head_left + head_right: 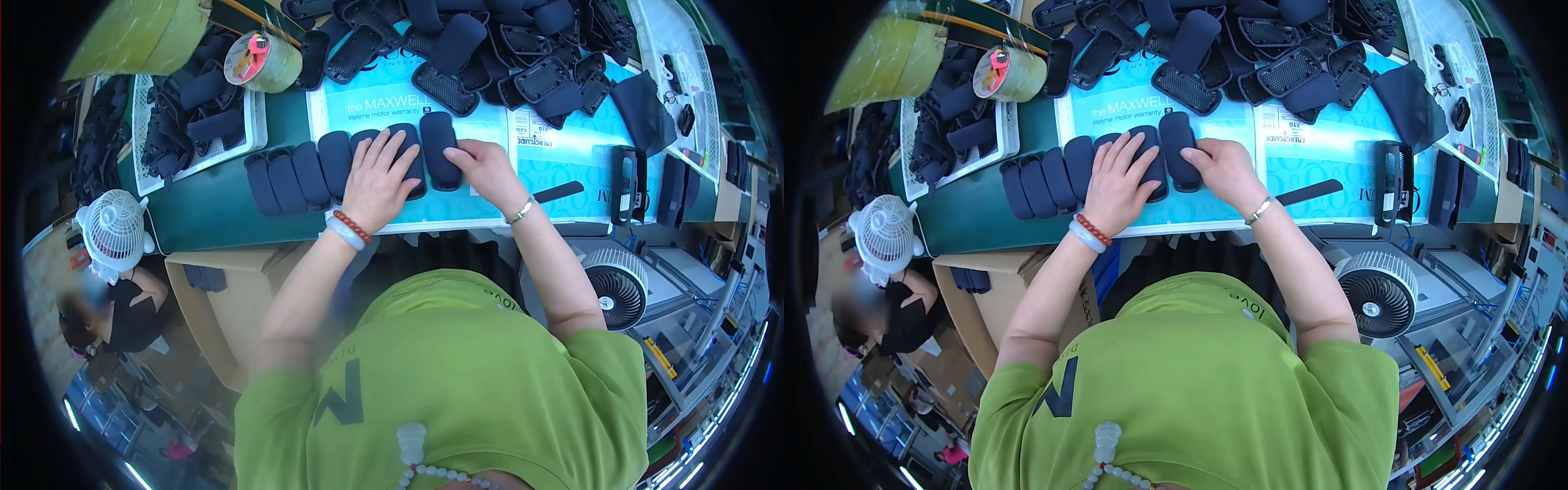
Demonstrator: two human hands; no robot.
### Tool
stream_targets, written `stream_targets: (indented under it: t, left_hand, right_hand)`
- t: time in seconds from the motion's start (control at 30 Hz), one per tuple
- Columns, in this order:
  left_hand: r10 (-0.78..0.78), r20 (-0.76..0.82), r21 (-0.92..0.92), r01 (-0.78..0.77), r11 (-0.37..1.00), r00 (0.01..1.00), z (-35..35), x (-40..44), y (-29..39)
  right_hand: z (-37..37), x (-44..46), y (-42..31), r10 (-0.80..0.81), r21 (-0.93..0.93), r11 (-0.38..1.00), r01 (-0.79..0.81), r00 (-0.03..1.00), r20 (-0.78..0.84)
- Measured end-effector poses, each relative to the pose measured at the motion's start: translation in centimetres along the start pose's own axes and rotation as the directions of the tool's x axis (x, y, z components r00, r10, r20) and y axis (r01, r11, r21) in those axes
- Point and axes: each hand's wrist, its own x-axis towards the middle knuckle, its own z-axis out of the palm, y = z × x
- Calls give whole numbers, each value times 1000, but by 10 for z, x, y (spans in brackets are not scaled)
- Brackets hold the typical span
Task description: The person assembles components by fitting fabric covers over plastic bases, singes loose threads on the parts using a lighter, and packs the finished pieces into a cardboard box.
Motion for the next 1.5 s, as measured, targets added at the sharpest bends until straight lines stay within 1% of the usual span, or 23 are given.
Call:
stream_targets:
  t: [0.13,0.23,0.3,0.33,0.37,0.4,0.43,0.5,0.6,0.63,0.67,0.77,0.83,0.87,0.93,1.0,1.1,1.2,1.23,1.33,1.37,1.47,1.5]
  left_hand:
    - [30,34,14,-30,999,999,-9,-3,-10]
    - [36,50,9,-36,999,998,-13,-2,-10]
    - [39,45,17,-40,999,998,-15,0,-9]
    - [24,-3,-44,-25,999,1000,-15,1,-10]
    - [8,-51,-105,-14,994,999,-15,3,-13]
    - [-7,-98,-167,-9,986,995,-13,8,-16]
    - [-15,-191,-166,-18,986,981,-15,18,-16]
    - [-57,-221,-219,7,976,974,-14,46,-22]
    - [-152,-232,-275,85,958,961,-7,101,-22]
    - [-194,-187,-238,147,960,963,-2,119,-19]
    - [-240,-142,-199,209,957,960,2,135,-15]
    - [-343,-138,-23,343,939,929,9,169,2]
    - [-443,-8,-23,443,896,896,20,179,-5]
    - [-491,57,-17,493,870,869,21,182,-7]
    - [-415,-94,-156,399,904,905,33,179,-26]
    - [-473,39,-207,470,858,880,24,179,-32]
    - [-355,-210,-7,362,932,911,21,170,-20]
    - [-276,-265,-81,264,961,924,13,171,8]
    - [-223,-379,-29,230,973,898,20,176,12]
    - [-391,-267,-258,326,910,881,21,199,17]
    - [-348,-319,-210,293,933,882,21,205,14]
    - [-380,-288,-363,268,893,879,6,210,6]
    - [-363,-283,-404,234,885,888,2,205,-4]
  right_hand:
    - [12,11,3,-46,-134,990,49,999,26]
    - [6,10,1,-58,-277,960,48,998,-26]
    - [-2,4,2,-112,-196,977,85,985,-130]
    - [-6,1,5,-134,-156,982,106,974,-182]
    - [-9,-1,8,-254,-231,953,194,929,-270]
    - [-13,1,8,-387,-352,893,281,878,-281]
    - [-21,4,3,-512,-469,810,352,814,-273]
    - [-27,16,-2,-689,-646,631,430,693,-212]
    - [-22,40,-10,-622,-785,536,310,774,-120]
    - [-19,48,-3,-651,-868,398,298,758,-38]
    - [-19,51,0,-684,-897,321,302,730,1]
    - [-29,52,-3,-700,-876,325,355,714,29]
    - [-47,45,-9,-741,-840,358,408,671,10]
    - [-57,38,-13,-723,-806,406,431,691,6]
    - [-76,19,-18,-679,-727,506,463,734,-5]
    - [-82,4,-15,-689,-739,502,449,724,-28]
    - [-70,-7,-3,-714,-748,482,456,699,-33]
    - [-48,14,-3,-759,-713,459,530,651,-4]
    - [-40,27,-3,-757,-730,436,527,653,20]
    - [-29,59,-6,-631,-750,465,471,770,92]
    - [-27,68,-6,-676,-802,372,466,729,110]
    - [-27,80,-11,-667,-848,285,447,728,159]
    - [-28,86,-10,-694,-846,309,435,711,112]
